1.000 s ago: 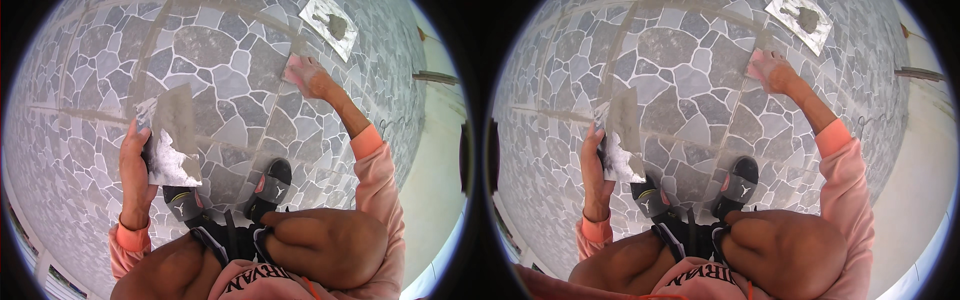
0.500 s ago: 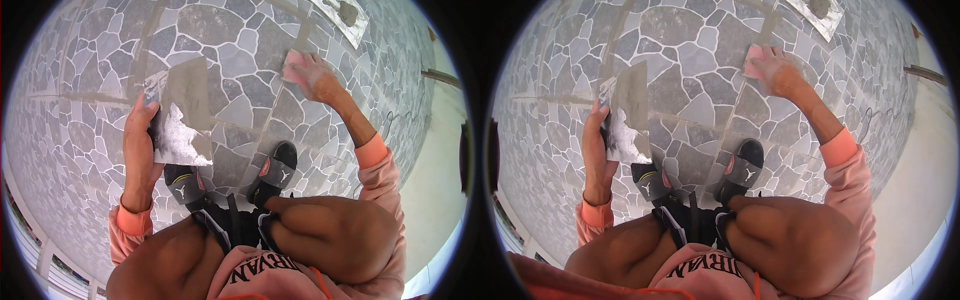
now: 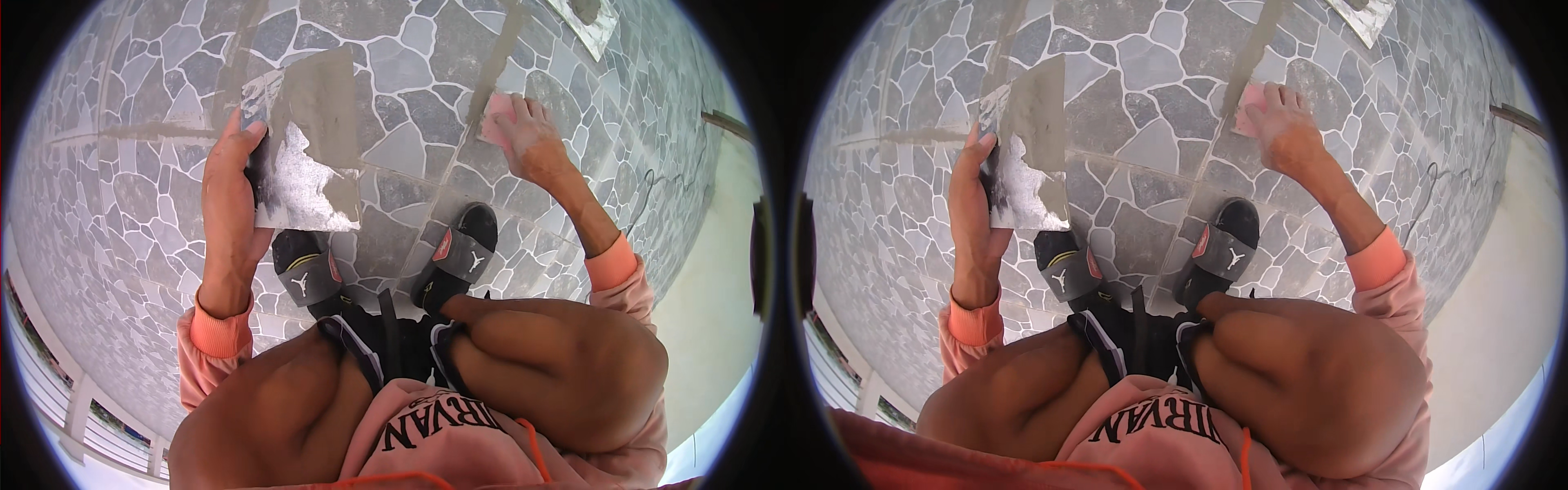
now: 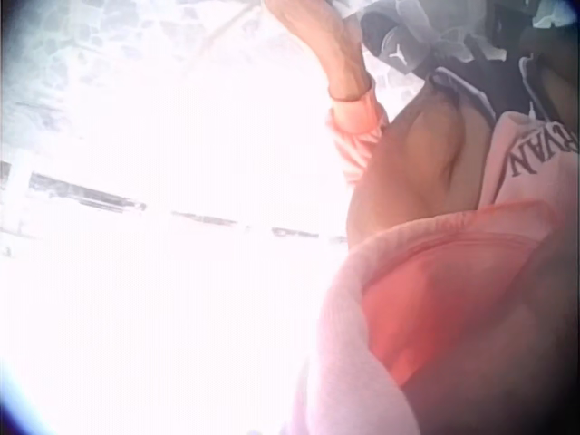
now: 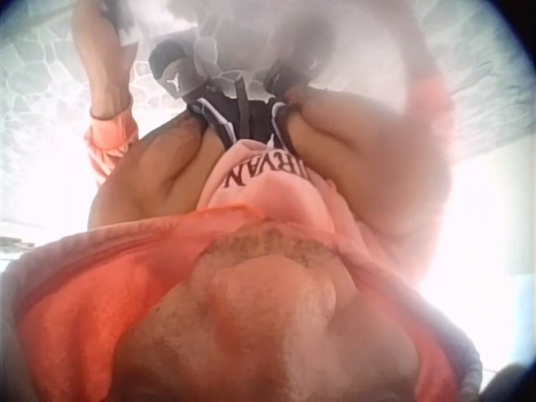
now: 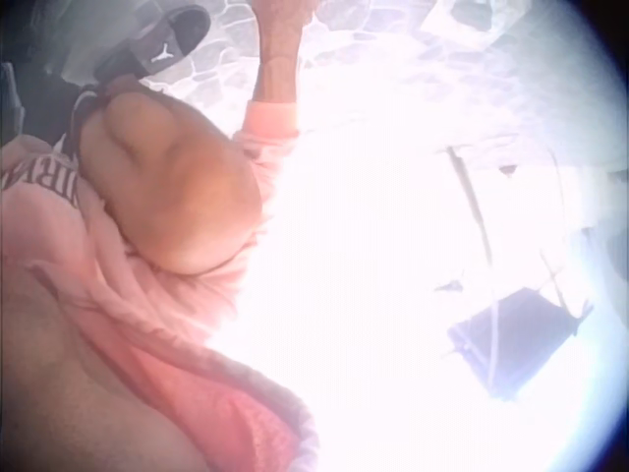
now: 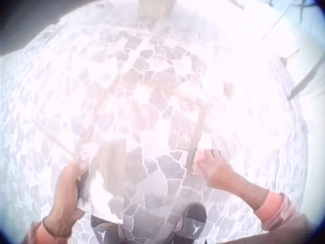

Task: The person uses two putty knives to mix a grey substance on a board and then spreads the mixture into the gaps between floor tiles while crouching on the floor.

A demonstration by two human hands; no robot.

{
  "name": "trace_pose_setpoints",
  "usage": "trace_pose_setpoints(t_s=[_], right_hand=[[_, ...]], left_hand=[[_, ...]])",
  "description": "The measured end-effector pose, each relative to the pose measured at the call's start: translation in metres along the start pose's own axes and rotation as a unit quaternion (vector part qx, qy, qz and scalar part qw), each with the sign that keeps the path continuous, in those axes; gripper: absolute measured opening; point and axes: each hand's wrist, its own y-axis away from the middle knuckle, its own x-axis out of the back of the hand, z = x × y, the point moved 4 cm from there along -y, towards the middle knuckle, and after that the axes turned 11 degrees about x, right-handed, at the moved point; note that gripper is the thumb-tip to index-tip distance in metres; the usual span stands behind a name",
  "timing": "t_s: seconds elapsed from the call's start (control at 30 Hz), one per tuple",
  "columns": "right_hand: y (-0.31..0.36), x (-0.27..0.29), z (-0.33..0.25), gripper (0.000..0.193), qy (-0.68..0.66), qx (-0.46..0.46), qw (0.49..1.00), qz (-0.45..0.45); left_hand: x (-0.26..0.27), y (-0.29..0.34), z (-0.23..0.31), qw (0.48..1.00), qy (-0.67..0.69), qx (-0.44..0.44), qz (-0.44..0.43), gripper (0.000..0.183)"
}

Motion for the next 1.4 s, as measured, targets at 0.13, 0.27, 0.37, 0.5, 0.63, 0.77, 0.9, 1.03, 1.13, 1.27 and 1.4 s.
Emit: trace_pose_setpoints(t_s=[0.13,0.27,0.37,0.5,0.63,0.77,0.9,1.03,1.13,1.27,1.4], right_hand=[[-0.001,-0.013,-0.032,0.033,-0.029,0.038,0.996,0.077],[0.008,-0.015,-0.036,0.037,-0.007,0.002,1.000,-0.024],[0.007,-0.022,-0.055,0.041,-0.026,0.021,0.999,-0.022],[0.018,-0.025,-0.063,0.039,-0.033,0.021,0.999,-0.013],[0.023,-0.013,-0.086,0.034,-0.032,0.034,0.998,0.029],[0.025,-0.032,-0.100,0.032,-0.013,0.033,0.999,0.023],[0.027,-0.019,-0.100,0.028,-0.039,0.029,0.999,0.002],[0.033,-0.034,-0.107,0.035,-0.069,0.030,0.997,0.009],[0.036,-0.028,-0.103,0.036,-0.041,0.013,0.998,-0.035],[0.031,-0.030,-0.112,0.035,-0.034,0.041,0.998,0.035],[0.041,-0.014,-0.084,0.029,-0.046,0.016,0.997,-0.068]], left_hand=[[0.002,-0.002,-0.004,0.999,-0.007,0.008,0.036,0.057],[0.006,-0.001,-0.001,0.998,0.003,-0.017,0.066,0.060],[0.009,-0.004,0.001,0.998,0.001,-0.030,0.055,0.064],[0.009,-0.003,-0.002,0.997,0.009,-0.031,0.067,0.066],[0.007,-0.001,-0.004,0.997,0.000,-0.021,0.074,0.066],[0.004,0.000,-0.006,0.998,0.002,-0.012,0.060,0.059],[0.004,-0.003,-0.008,0.996,0.002,-0.006,0.085,0.051],[0.010,-0.008,-0.013,0.998,-0.018,-0.006,0.053,0.053],[0.007,-0.006,-0.014,0.999,-0.027,0.000,0.017,0.056],[0.006,-0.012,-0.022,0.997,-0.025,0.007,0.069,0.061],[0.004,-0.011,-0.018,0.999,-0.038,-0.008,0.038,0.067]])
